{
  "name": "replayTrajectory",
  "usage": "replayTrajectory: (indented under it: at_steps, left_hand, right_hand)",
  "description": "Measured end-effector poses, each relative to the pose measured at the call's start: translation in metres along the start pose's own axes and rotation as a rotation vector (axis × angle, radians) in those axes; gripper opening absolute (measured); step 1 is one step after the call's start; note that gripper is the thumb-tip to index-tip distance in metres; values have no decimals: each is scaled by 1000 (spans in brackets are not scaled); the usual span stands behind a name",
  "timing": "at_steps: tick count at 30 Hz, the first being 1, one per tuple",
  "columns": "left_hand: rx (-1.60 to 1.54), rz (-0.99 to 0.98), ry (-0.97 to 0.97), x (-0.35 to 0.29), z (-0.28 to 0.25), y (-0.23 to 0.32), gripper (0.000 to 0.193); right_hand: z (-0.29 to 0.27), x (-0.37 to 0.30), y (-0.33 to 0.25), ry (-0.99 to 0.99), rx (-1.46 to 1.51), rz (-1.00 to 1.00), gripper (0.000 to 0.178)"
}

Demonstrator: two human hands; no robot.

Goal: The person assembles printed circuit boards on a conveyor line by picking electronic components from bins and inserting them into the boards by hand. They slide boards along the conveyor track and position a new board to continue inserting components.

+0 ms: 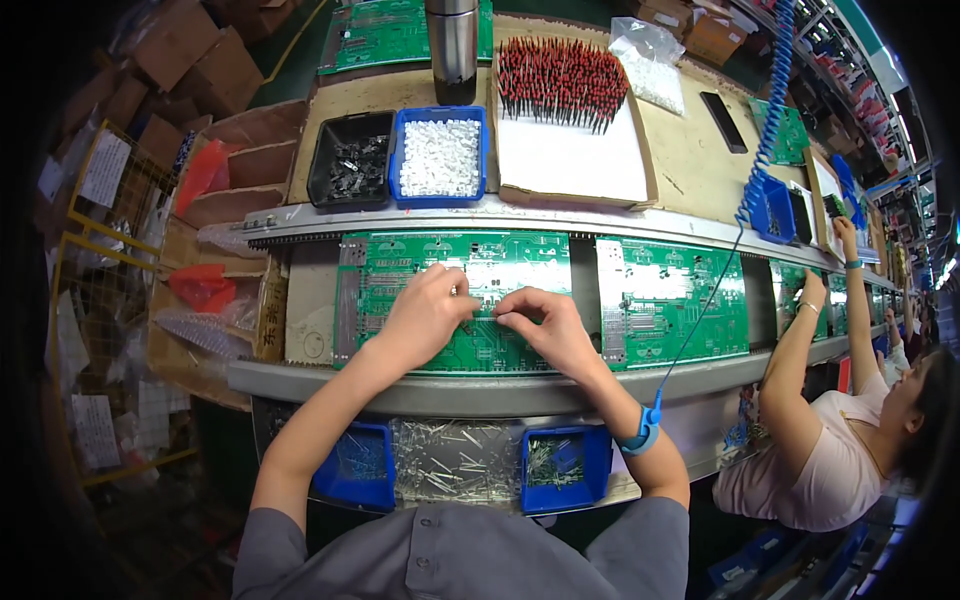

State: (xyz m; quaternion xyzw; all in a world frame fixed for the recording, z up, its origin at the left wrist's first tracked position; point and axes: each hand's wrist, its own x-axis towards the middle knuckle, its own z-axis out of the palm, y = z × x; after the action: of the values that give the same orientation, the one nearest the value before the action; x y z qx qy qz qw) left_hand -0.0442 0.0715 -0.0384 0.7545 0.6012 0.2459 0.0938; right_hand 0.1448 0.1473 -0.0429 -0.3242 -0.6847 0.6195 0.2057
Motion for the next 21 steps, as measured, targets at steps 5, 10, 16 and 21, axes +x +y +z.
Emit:
replayTrajectory:
  at_steps: [5, 10, 16, 21]
  left_hand:
    - [86, -2, -51, -17, 6, 13, 8]
    - [168, 53, -29, -21, 4, 15, 4]
    - [-227, -66, 105, -40, -15, 5, 9]
    - [-451, -361, 262, -61, -57, -41, 15]
  right_hand:
    - [-11, 2, -7, 141, -124, -70, 10]
    - [-8, 9, -15, 165, -139, -130, 9]
    - [17, 26, -25, 103, -298, -299, 9]
    - [60, 50, -36, -20, -369, -360, 11]
